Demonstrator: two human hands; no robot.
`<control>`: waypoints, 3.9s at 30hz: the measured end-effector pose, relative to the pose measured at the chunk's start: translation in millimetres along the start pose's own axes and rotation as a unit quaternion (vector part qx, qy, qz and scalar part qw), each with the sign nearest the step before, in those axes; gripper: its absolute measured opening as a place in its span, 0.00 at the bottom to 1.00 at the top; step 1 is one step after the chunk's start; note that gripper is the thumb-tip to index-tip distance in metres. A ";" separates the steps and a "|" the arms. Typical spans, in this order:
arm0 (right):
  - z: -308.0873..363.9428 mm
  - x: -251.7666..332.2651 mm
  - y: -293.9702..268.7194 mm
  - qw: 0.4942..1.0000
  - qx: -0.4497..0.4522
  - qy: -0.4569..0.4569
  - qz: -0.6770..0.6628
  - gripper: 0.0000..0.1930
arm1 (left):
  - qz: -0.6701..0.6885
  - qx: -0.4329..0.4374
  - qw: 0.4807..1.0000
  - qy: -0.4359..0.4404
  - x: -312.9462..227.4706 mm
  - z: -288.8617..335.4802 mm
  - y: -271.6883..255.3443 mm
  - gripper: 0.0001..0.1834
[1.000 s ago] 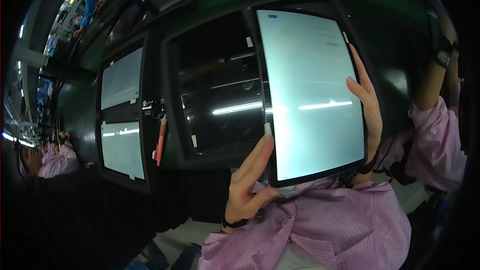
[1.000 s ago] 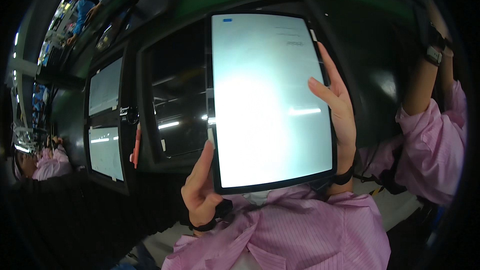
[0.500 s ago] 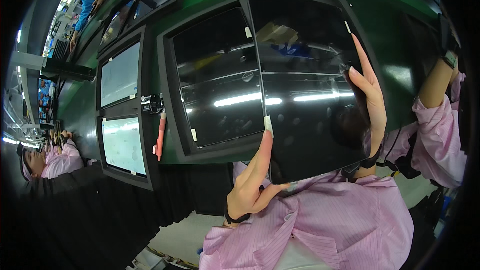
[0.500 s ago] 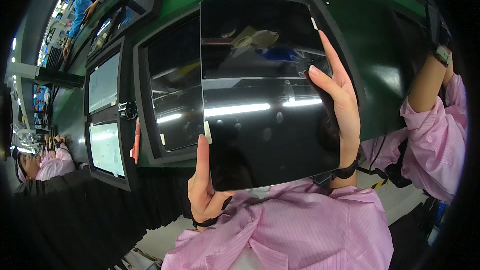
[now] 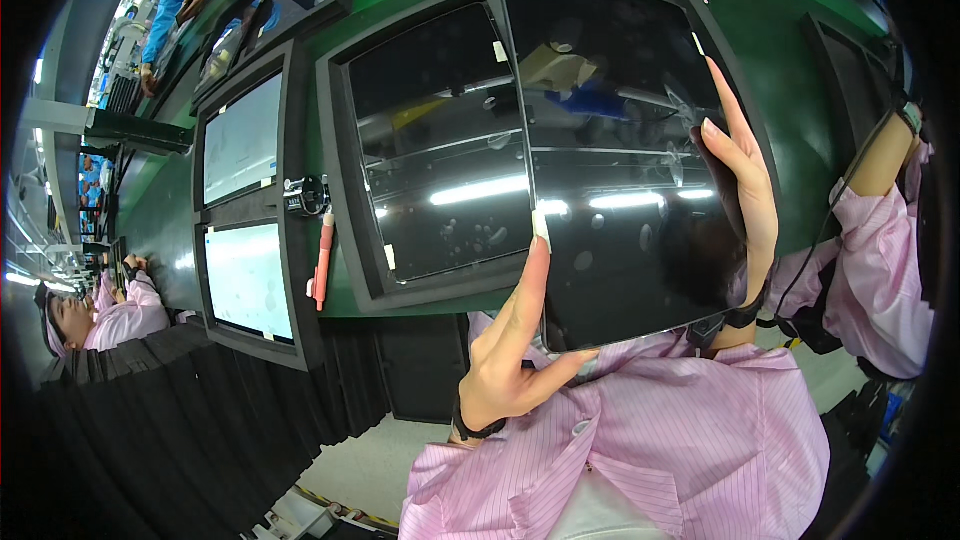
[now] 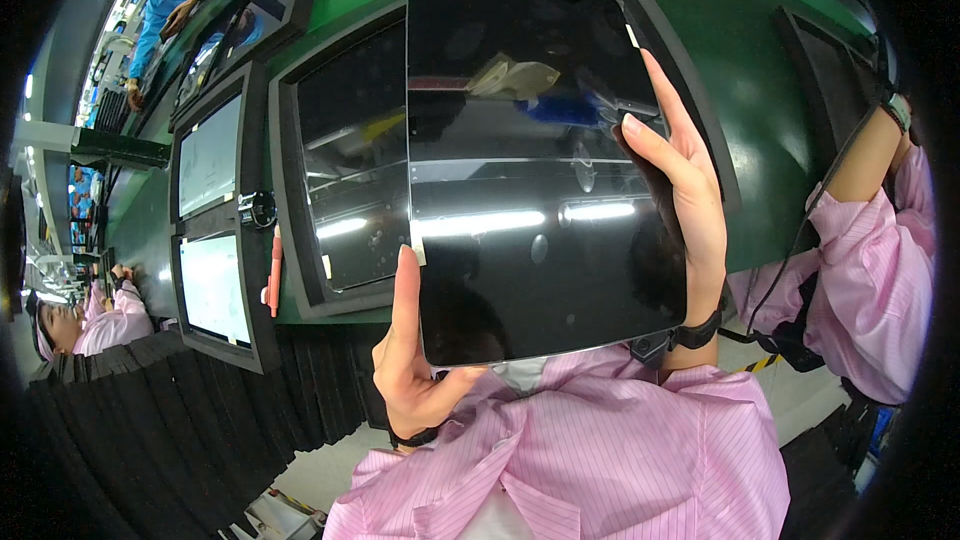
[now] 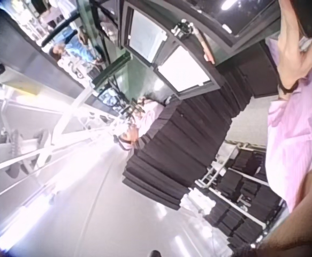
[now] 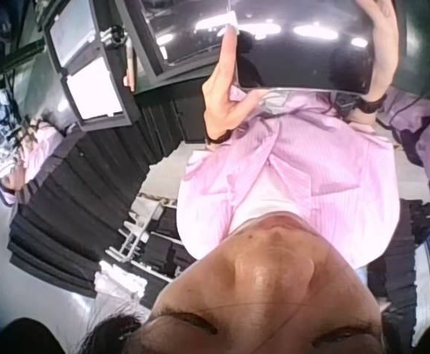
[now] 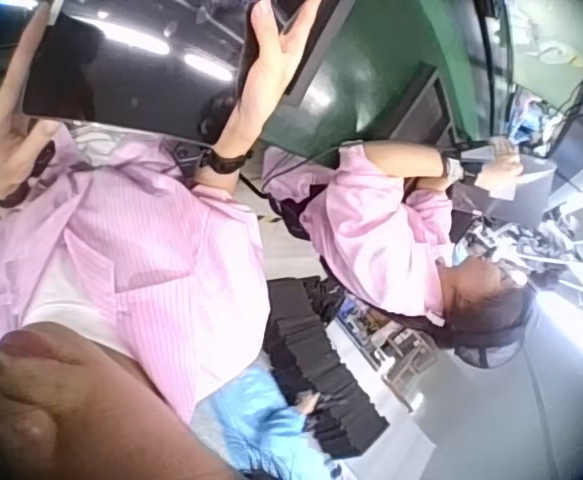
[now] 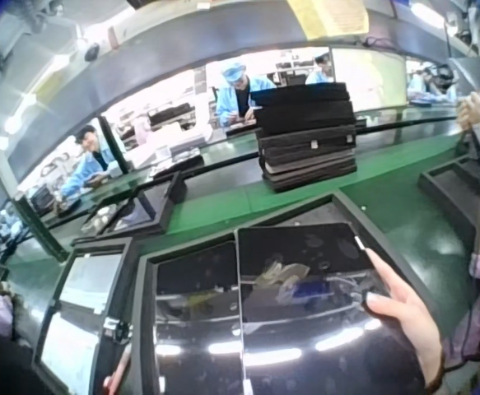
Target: Peeling protective plastic film from tablet devices and checking the screens during an assembly or testing process.
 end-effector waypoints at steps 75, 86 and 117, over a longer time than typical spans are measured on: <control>3.6 -3.7 5.1 0.999 -0.023 0.033 -0.012 0.30 | 0.146 -0.067 0.984 -0.072 -4.5 -13.0 -11.2 0.46; 36.0 36.1 29.4 0.999 0.010 -0.035 0.029 0.34 | 0.080 -0.048 0.995 0.037 -21.2 13.3 -16.6 0.46; 98.0 43.1 67.5 0.981 0.137 -0.134 -0.028 0.42 | 0.092 -0.158 0.975 -0.123 -39.8 -33.8 -125.8 0.12</control>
Point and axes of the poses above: each hand's wrist, its own z-axis away from the middle knuckle, its own y-axis out of the palm, x = y × z, the point moved 5 cm from there along -z, towards the middle knuckle, and after that the axes turned 2 degrees about y, right-handed, at the moved point
